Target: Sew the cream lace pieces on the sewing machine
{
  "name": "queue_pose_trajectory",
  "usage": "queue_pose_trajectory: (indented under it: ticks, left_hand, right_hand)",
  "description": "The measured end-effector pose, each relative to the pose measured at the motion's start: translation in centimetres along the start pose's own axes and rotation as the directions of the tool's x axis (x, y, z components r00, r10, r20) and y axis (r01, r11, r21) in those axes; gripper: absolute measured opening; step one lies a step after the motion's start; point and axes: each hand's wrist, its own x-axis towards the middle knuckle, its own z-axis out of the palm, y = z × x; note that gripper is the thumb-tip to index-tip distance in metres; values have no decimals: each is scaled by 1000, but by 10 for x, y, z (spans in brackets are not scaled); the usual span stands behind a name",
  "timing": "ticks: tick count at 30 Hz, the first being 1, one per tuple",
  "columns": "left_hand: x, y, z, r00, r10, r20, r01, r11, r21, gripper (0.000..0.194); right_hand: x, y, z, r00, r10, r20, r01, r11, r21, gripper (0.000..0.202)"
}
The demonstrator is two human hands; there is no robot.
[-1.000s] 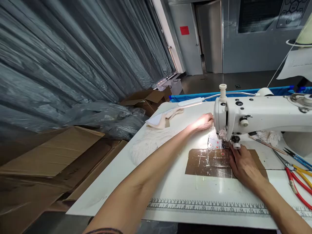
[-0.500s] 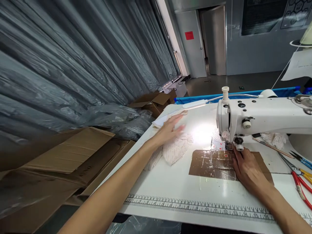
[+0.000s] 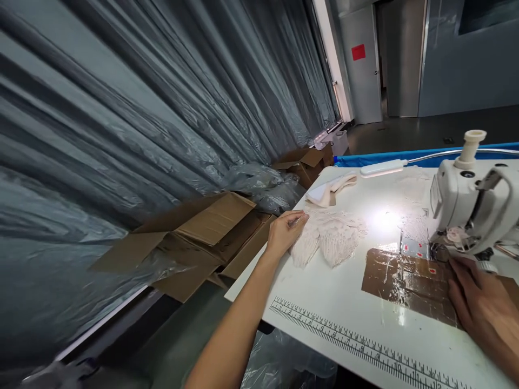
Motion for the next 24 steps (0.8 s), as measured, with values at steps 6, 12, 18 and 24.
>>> queue_pose_trajectory:
  ticks: [6,12,18,24]
  left_hand:
    - [-1,6,-6,998,4,-58,-5,1000,-12,28]
    - [-5,9,-10,996,-56,-62,57,998,25,20]
    - [-6,19,-12,996,-23,-92,24,1000,14,18]
    - [-8,22,-13,985,76,-157,-76,997,4,23]
  right_hand:
    - [-7,9,12,998,-1,-65,3,1000,22,40]
    - [-4,8,10,999,-19,-47,20,1000,19,40]
    - [-10,11,12,994,105,35,-107,992,63,39]
    - [-13,12,12,991,106,87,-112,991,69,43]
